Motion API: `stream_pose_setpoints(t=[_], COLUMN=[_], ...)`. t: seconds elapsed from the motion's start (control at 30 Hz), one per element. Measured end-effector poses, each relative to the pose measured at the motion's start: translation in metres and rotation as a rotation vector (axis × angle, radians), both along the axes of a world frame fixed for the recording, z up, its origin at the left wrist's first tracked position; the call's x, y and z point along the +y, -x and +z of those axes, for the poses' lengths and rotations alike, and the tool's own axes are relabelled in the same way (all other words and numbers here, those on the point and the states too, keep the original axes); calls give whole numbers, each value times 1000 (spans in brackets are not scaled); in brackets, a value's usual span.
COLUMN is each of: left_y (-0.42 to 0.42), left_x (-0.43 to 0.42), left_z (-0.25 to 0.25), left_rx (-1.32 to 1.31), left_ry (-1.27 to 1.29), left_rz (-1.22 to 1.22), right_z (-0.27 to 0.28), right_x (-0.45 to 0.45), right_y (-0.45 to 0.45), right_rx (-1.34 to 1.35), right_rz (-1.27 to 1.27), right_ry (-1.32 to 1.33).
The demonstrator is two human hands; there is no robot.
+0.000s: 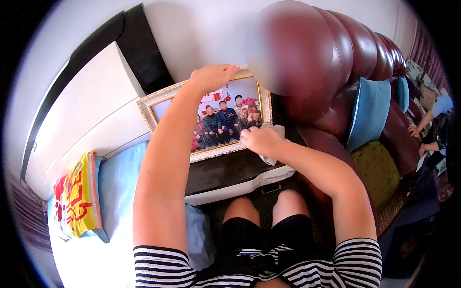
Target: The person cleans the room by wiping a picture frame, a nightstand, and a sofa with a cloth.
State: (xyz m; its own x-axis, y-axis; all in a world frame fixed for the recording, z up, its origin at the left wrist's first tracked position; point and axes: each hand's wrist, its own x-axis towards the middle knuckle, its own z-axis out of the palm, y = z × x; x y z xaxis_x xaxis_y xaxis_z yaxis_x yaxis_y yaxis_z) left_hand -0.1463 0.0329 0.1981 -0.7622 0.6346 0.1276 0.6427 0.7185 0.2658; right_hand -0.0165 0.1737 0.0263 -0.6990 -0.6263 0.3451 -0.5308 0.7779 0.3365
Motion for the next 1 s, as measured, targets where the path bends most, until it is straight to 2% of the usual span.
stream_pose_setpoints(t=[0.13, 0.2, 0.23, 0.4, 0.5, 0.67, 0.77, 0.8, 0.83, 0.87, 0.93, 0.97, 1.0], left_y=[4, 5, 3, 1, 2, 16, 4, 2, 2, 2, 1, 1, 4], left_x=[2, 2, 2, 2, 3, 2, 2, 2, 2, 2, 2, 2, 3], left_z=[-3, -3, -4, -2, -1, -12, -5, -3, -1, 0, 3, 3, 1], left_rx=[41, 28, 64, 54, -17, 92, 90, 88, 28, -32, -50, -66, -65], left_ry=[48, 42, 33, 59, 73, 49, 77, 79, 75, 70, 75, 82, 83], left_rz=[35, 34, 36, 30, 57, -34, 25, 23, 14, 4, 14, 26, 27], right_z=[7, 16, 13, 97, 106, 57, 23, 11, 6, 0, -10, -10, -11], right_x=[26, 26, 26, 30, 33, 25, 25, 24, 20, 20, 21, 23, 24], right_y=[-6, -6, -2, 18, 31, 15, 0, -5, -11, -14, -16, -16, -18], right_rx=[-53, -182, 57, 228, 311, 183, 82, 71, -124, -126, -124, -224, -224], right_rz=[-88, -248, -252, -229, -263, -297, -254, -231, -265, -268, -199, -144, -143], right_ry=[-33, -45, -112, 99, 182, 99, 20, 2, 17, 17, 272, 475, 476])
